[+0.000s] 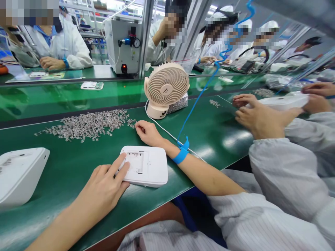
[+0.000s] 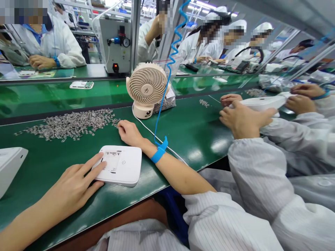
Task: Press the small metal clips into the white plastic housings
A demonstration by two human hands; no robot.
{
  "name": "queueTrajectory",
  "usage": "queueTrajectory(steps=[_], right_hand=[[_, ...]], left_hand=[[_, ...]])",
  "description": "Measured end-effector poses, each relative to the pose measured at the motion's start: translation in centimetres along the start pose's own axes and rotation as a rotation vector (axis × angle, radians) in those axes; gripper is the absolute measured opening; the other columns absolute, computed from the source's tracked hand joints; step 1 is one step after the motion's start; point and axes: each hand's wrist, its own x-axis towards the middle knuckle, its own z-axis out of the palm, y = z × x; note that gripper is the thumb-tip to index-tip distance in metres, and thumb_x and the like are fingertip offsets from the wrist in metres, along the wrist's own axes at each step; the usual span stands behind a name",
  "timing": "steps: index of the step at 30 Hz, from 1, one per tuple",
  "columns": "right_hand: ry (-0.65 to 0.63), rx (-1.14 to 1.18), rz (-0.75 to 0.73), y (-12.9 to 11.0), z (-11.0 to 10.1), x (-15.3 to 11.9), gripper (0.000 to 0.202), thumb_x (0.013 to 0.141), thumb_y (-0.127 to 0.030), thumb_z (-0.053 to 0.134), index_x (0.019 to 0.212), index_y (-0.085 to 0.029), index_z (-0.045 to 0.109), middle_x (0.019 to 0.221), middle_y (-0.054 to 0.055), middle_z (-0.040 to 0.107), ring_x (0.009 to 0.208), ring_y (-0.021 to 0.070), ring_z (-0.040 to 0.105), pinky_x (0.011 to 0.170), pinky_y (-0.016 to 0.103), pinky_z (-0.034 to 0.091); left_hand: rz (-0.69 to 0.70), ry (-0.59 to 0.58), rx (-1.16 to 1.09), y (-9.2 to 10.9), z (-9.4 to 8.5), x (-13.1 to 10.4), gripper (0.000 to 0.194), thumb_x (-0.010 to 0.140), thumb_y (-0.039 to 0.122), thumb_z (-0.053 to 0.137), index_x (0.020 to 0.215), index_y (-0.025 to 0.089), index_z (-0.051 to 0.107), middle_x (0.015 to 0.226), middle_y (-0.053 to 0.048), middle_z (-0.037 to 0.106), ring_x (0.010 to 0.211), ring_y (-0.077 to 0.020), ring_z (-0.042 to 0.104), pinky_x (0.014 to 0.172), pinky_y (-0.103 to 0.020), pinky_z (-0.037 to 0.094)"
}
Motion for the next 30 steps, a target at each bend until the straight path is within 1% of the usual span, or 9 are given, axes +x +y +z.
queueTrajectory(steps=[8,16,20,25,30], right_hand=[[0.041,0.015,0.004,0.11,0.12,0.05,0.013,0.077,-0.011,0.041,0.069,-0.018,0.047,0.067,0.0,0.05,0.062,0.0116,0.044,0.06,0.024,0.036],[0.124,0.01,0.07,0.31,0.1,0.14,0.014,0.075,-0.01,0.038,0.066,-0.02,0.042,0.064,0.0,0.048,0.06,0.0116,0.044,0.059,0.024,0.036],[0.124,0.014,0.087,0.09,-0.06,0.05,0.012,0.074,-0.011,0.039,0.067,-0.02,0.043,0.062,-0.001,0.047,0.058,0.0114,0.043,0.058,0.024,0.035],[0.123,0.039,0.107,0.02,-0.13,-0.12,0.006,0.073,-0.016,0.045,0.069,-0.02,0.044,0.059,-0.003,0.045,0.055,0.0104,0.042,0.055,0.023,0.035],[0.108,0.04,0.097,0.04,-0.01,-0.34,0.011,0.072,-0.019,0.049,0.063,-0.02,0.042,0.057,-0.004,0.045,0.053,0.0094,0.04,0.053,0.023,0.034]], left_hand=[[0.018,0.065,0.013,-0.07,0.22,-0.01,0.036,0.089,0.028,0.036,0.114,0.013,0.059,0.13,-0.017,0.05,0.073,-0.0218,0.059,0.066,-0.039,0.05],[0.008,0.05,-0.025,-0.1,0.35,-0.04,0.036,0.089,0.027,0.037,0.115,0.013,0.057,0.131,-0.017,0.048,0.075,-0.0224,0.059,0.068,-0.04,0.05],[0.007,0.05,-0.023,-0.04,0.25,0.0,0.035,0.088,0.026,0.04,0.114,0.012,0.057,0.131,-0.017,0.049,0.074,-0.0226,0.059,0.067,-0.04,0.049],[-0.003,0.03,-0.025,0.11,-0.04,0.06,0.034,0.087,0.023,0.04,0.114,0.013,0.057,0.129,-0.018,0.05,0.074,-0.0222,0.059,0.069,-0.039,0.049],[-0.003,0.006,-0.029,0.19,-0.33,0.13,0.033,0.085,0.022,0.045,0.114,0.012,0.057,0.129,-0.017,0.051,0.076,-0.0227,0.059,0.068,-0.039,0.05]])
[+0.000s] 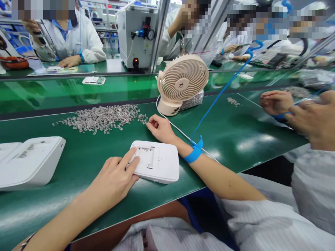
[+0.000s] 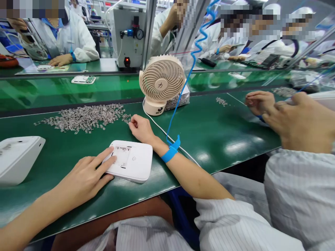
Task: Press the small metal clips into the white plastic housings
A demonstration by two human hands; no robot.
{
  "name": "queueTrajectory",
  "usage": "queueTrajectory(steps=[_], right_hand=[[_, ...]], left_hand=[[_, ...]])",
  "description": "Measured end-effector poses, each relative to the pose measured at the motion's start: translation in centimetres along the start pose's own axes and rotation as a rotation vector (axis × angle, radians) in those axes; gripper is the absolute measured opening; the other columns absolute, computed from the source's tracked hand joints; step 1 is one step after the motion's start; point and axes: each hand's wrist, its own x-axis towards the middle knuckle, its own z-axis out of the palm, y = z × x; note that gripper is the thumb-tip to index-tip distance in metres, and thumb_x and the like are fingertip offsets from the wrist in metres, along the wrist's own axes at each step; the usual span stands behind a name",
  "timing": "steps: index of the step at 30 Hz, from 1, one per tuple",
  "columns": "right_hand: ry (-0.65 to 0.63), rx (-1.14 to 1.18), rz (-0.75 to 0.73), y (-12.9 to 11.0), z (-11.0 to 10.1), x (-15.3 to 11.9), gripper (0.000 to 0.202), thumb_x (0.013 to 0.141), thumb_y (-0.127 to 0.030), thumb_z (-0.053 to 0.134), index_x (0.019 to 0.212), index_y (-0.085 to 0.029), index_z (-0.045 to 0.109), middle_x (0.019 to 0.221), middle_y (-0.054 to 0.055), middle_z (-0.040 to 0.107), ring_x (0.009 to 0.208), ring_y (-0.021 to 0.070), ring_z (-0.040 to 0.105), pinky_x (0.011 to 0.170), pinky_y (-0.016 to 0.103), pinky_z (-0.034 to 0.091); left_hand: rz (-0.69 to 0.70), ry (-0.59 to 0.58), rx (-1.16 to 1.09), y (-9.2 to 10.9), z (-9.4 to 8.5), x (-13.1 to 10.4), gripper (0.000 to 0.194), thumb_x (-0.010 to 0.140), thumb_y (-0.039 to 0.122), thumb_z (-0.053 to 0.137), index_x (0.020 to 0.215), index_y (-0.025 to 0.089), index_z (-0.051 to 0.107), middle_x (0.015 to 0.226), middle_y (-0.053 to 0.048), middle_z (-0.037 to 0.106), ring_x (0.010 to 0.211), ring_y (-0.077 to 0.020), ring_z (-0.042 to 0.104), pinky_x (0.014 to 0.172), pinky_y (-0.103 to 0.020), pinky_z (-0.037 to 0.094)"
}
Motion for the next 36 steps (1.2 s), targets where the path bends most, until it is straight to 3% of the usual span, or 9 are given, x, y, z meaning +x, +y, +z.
queueTrajectory(steps=[9,13,16,18,21,25,28,31,36], right_hand=[[-0.009,-0.001,0.023,-0.4,-0.2,-0.1,0.011,0.071,-0.017,0.05,0.062,-0.019,0.044,0.056,-0.004,0.046,0.052,0.0091,0.04,0.052,0.023,0.033],[-0.012,0.017,0.06,-1.3,-0.1,-0.9,0.012,0.07,-0.015,0.05,0.061,-0.019,0.044,0.054,-0.005,0.044,0.05,0.0084,0.039,0.051,0.023,0.032],[-0.007,0.014,0.056,-2.5,-0.1,-1.7,0.013,0.069,-0.013,0.05,0.06,-0.019,0.042,0.053,-0.005,0.042,0.05,0.0082,0.038,0.05,0.023,0.031],[-0.007,0.023,0.031,-3.2,-0.2,-2.1,0.014,0.069,-0.013,0.049,0.06,-0.019,0.041,0.054,-0.005,0.042,0.05,0.0083,0.039,0.051,0.023,0.032],[0.004,0.042,-0.013,-3.9,-0.5,-2.4,0.013,0.072,-0.014,0.049,0.062,-0.019,0.043,0.057,-0.004,0.044,0.052,0.0089,0.04,0.053,0.023,0.034],[0.028,0.061,-0.075,-4.2,-1.0,-2.3,0.011,0.075,-0.014,0.047,0.065,-0.019,0.046,0.063,-0.001,0.048,0.058,0.0104,0.044,0.057,0.025,0.038],[0.021,0.091,-0.117,-4.5,-1.3,-2.4,0.012,0.076,-0.012,0.045,0.066,-0.019,0.048,0.066,0.0,0.05,0.061,0.011,0.046,0.059,0.026,0.04],[-0.047,0.167,-0.101,-5.1,-1.7,-2.7,0.011,0.074,-0.012,0.048,0.066,-0.019,0.05,0.065,-0.001,0.05,0.061,0.0104,0.047,0.059,0.025,0.04],[-0.292,0.344,-0.019,-6.5,-2.5,-3.2,0.009,0.073,-0.014,0.053,0.066,-0.018,0.054,0.066,-0.001,0.053,0.062,0.0098,0.048,0.059,0.024,0.041]], left_hand=[[-0.104,-0.075,-0.034,0.1,-0.2,0.2,0.034,0.087,0.024,0.042,0.118,0.019,0.055,0.132,-0.014,0.048,0.085,-0.0243,0.059,0.074,-0.039,0.047],[-0.513,-0.025,0.105,-1.8,-0.8,0.6,0.042,0.088,0.025,0.037,0.129,0.018,0.045,0.128,-0.017,0.049,0.088,-0.0297,0.059,0.072,-0.043,0.046],[-0.722,-0.053,-0.03,-2.8,-1.3,0.8,0.049,0.087,0.04,0.037,0.127,0.011,0.044,0.103,-0.016,0.061,0.085,-0.0303,0.059,0.071,-0.042,0.046],[-0.701,-0.114,-0.277,-2.5,-1.5,0.9,0.054,0.084,0.049,0.039,0.122,0.013,0.049,0.093,-0.01,0.063,0.081,-0.0261,0.059,0.071,-0.039,0.047],[-0.656,-0.13,-0.534,-1.5,-1.2,1.0,0.063,0.078,0.056,0.044,0.126,0.016,0.046,0.098,-0.008,0.061,0.079,-0.0219,0.059,0.068,-0.035,0.048],[-0.613,-0.121,-0.806,-1.8,-0.9,0.9,0.063,0.079,0.048,0.049,0.133,0.018,0.038,0.111,-0.01,0.061,0.086,-0.0204,0.061,0.068,-0.032,0.05],[-0.528,-0.189,-1.051,-3.1,-1.2,1.1,0.052,0.081,0.039,0.05,0.128,0.019,0.046,0.117,-0.009,0.062,0.091,-0.0203,0.062,0.066,-0.028,0.05],[-0.531,-0.183,-1.086,-4.0,-1.6,1.3,0.037,0.082,0.037,0.049,0.111,0.018,0.06,0.106,-0.006,0.067,0.082,-0.0185,0.063,0.059,-0.024,0.049],[-0.547,-0.166,-1.028,-4.0,-1.9,1.3,0.033,0.083,0.037,0.046,0.103,0.019,0.064,0.094,-0.002,0.07,0.075,-0.0165,0.063,0.062,-0.025,0.049]])
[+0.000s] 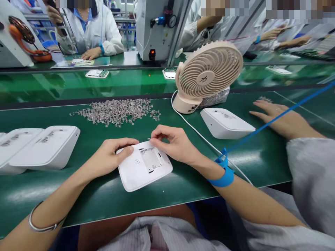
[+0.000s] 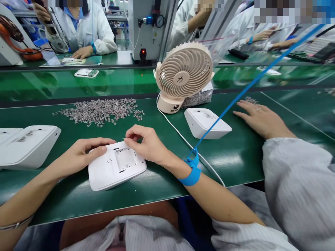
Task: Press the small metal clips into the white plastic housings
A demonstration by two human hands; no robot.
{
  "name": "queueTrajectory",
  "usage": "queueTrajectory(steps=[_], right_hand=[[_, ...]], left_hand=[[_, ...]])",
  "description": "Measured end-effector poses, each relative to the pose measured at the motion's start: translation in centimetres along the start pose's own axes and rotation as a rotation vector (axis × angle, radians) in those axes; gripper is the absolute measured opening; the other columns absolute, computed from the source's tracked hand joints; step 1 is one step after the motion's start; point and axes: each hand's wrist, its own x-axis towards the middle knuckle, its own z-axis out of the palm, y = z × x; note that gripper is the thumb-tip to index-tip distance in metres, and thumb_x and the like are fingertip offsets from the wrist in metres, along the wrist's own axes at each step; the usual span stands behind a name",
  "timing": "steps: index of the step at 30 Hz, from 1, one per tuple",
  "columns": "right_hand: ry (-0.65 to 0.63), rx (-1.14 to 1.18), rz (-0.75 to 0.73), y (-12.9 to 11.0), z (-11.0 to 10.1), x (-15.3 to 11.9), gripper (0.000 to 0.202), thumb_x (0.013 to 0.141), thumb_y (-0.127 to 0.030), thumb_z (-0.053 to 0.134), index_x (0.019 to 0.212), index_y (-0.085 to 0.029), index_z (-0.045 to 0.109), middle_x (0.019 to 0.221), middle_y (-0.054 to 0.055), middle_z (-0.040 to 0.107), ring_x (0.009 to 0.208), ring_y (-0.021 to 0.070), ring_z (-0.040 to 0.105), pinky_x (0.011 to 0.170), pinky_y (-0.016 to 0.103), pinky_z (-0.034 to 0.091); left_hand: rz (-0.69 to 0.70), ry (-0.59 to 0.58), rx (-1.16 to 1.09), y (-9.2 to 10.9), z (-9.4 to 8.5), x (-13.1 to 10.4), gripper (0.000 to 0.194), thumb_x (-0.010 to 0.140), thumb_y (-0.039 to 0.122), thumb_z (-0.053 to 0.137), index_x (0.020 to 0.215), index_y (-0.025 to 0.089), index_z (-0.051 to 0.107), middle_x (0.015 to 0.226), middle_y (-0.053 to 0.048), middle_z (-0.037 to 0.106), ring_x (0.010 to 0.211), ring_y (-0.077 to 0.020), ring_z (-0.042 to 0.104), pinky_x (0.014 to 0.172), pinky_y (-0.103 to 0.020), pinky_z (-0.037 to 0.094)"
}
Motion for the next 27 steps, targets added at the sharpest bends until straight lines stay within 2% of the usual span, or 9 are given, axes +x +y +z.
queueTrajectory(steps=[3,5,7,10,16,19,22,24,27], right_hand=[[-0.084,0.074,0.046,-0.5,-0.1,-0.2,0.008,0.074,-0.014,0.052,0.068,-0.017,0.057,0.068,-0.001,0.056,0.064,0.01,0.049,0.06,0.025,0.041],[-0.099,0.105,0.072,-0.5,-0.1,-0.3,0.008,0.073,-0.014,0.052,0.069,-0.017,0.058,0.069,0.0,0.056,0.064,0.0102,0.05,0.06,0.025,0.041],[-0.096,0.124,0.087,-0.5,-0.1,-0.4,0.007,0.072,-0.014,0.053,0.07,-0.017,0.058,0.07,0.0,0.056,0.065,0.0104,0.05,0.06,0.025,0.041],[-0.099,0.138,0.089,-0.6,-0.1,-0.6,0.007,0.072,-0.012,0.053,0.071,-0.017,0.057,0.07,-0.001,0.056,0.064,0.0097,0.049,0.06,0.024,0.041],[-0.177,0.15,-0.011,-1.7,0.4,-1.0,0.011,0.077,-0.01,0.05,0.07,-0.018,0.055,0.071,-0.001,0.053,0.065,0.0088,0.048,0.062,0.024,0.042],[-0.186,0.168,-0.033,-2.0,0.5,-1.2,0.011,0.08,-0.012,0.047,0.073,-0.018,0.051,0.079,0.001,0.056,0.072,0.0105,0.05,0.066,0.026,0.044],[-0.194,0.18,0.004,-2.0,0.6,-1.4,0.01,0.082,-0.013,0.043,0.076,-0.018,0.05,0.08,0.001,0.056,0.074,0.0106,0.051,0.067,0.025,0.045],[-0.193,0.173,0.008,-2.0,0.7,-1.5,0.01,0.083,-0.013,0.044,0.077,-0.018,0.05,0.077,0.0,0.055,0.07,0.0095,0.05,0.064,0.024,0.044],[-0.161,0.181,-0.009,-2.0,1.1,-1.7,0.007,0.081,-0.017,0.05,0.074,-0.018,0.05,0.071,-0.002,0.052,0.064,0.008,0.047,0.061,0.022,0.043]], left_hand=[[0.041,0.142,0.171,0.1,0.3,-0.3,0.034,0.083,0.037,0.044,0.105,0.019,0.063,0.1,-0.004,0.069,0.083,-0.0194,0.063,0.07,-0.031,0.05],[0.112,0.264,0.311,0.1,0.6,-0.6,0.035,0.082,0.038,0.047,0.106,0.018,0.063,0.106,-0.005,0.067,0.095,-0.0227,0.061,0.081,-0.037,0.048],[0.205,0.329,0.396,0.2,1.0,-0.9,0.035,0.081,0.04,0.049,0.106,0.018,0.062,0.11,-0.007,0.066,0.104,-0.0241,0.058,0.088,-0.04,0.045],[0.304,0.357,0.456,0.3,1.7,-1.3,0.033,0.082,0.039,0.051,0.104,0.018,0.063,0.112,-0.008,0.064,0.106,-0.0242,0.057,0.09,-0.042,0.044],[0.357,0.417,0.49,0.8,3.0,-1.9,0.024,0.084,0.033,0.05,0.101,0.021,0.063,0.114,-0.008,0.063,0.105,-0.0242,0.056,0.091,-0.045,0.041],[0.375,0.382,0.511,0.7,3.4,-2.3,0.037,0.08,0.042,0.053,0.11,0.021,0.058,0.12,-0.01,0.059,0.11,-0.0278,0.052,0.094,-0.049,0.038],[0.393,0.371,0.552,0.5,3.7,-2.5,0.052,0.076,0.051,0.056,0.117,0.019,0.053,0.124,-0.013,0.056,0.113,-0.0318,0.049,0.094,-0.052,0.036],[0.404,0.383,0.57,0.5,3.7,-2.5,0.047,0.077,0.047,0.056,0.115,0.018,0.054,0.122,-0.013,0.057,0.111,-0.0311,0.05,0.093,-0.051,0.038],[0.422,0.402,0.559,0.8,3.6,-2.3,0.029,0.082,0.032,0.052,0.108,0.018,0.056,0.118,-0.011,0.06,0.108,-0.0263,0.054,0.092,-0.046,0.041]])
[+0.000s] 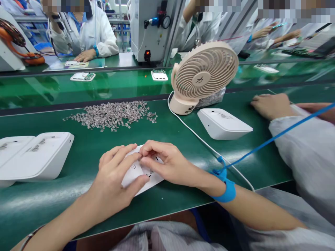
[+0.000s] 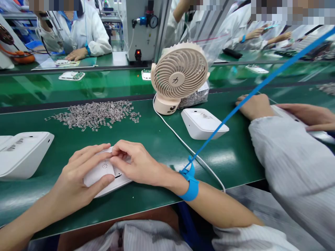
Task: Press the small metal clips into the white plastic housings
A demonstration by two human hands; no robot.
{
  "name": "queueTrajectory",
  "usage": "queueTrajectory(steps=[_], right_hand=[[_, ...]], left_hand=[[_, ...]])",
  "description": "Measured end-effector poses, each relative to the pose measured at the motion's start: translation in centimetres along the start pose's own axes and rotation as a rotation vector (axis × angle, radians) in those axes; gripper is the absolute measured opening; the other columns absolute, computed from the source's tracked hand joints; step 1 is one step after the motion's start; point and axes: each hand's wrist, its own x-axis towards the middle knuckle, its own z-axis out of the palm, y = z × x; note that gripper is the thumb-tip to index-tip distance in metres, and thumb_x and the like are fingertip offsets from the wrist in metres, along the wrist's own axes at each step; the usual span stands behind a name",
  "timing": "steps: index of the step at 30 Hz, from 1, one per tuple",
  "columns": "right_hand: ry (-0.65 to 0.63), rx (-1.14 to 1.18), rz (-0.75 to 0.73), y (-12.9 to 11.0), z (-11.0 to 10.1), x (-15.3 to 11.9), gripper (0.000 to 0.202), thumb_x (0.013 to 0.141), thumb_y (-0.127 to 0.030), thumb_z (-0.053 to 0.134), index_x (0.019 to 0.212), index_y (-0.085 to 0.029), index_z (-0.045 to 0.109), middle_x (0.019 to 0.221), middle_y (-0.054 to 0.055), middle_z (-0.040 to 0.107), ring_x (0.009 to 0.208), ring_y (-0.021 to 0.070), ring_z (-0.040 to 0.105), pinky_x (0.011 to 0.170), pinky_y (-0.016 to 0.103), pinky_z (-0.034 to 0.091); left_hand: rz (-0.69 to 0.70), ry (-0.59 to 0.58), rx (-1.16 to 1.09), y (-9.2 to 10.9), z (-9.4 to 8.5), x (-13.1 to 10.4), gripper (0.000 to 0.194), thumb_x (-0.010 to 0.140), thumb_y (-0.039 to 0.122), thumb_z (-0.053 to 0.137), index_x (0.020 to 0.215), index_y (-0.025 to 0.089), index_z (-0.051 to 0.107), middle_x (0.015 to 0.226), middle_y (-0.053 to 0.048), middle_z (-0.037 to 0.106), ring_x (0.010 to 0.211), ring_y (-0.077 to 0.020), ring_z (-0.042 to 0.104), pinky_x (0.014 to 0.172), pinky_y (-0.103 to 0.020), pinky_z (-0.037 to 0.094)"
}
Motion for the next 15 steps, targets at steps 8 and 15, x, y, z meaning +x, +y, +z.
queueTrajectory(steps=[8,15], right_hand=[[-0.025,-0.077,-0.065,-0.38,0.25,-0.27,0.013,0.08,-0.01,0.046,0.07,-0.018,0.048,0.07,-0.001,0.052,0.063,0.0085,0.046,0.06,0.023,0.043],[-0.024,-0.211,-0.218,-0.31,0.4,-0.56,0.012,0.079,-0.007,0.044,0.079,-0.019,0.047,0.073,0.001,0.05,0.068,0.0114,0.045,0.062,0.025,0.042]], left_hand=[[-0.031,0.037,-0.044,-0.02,-0.12,0.27,0.017,0.083,0.02,0.048,0.096,0.02,0.059,0.108,-0.007,0.064,0.105,-0.0224,0.057,0.09,-0.042,0.043],[-0.031,0.017,-0.101,0.07,-0.11,0.45,0.015,0.084,0.018,0.048,0.093,0.019,0.059,0.103,-0.006,0.066,0.101,-0.0207,0.059,0.087,-0.039,0.044]])
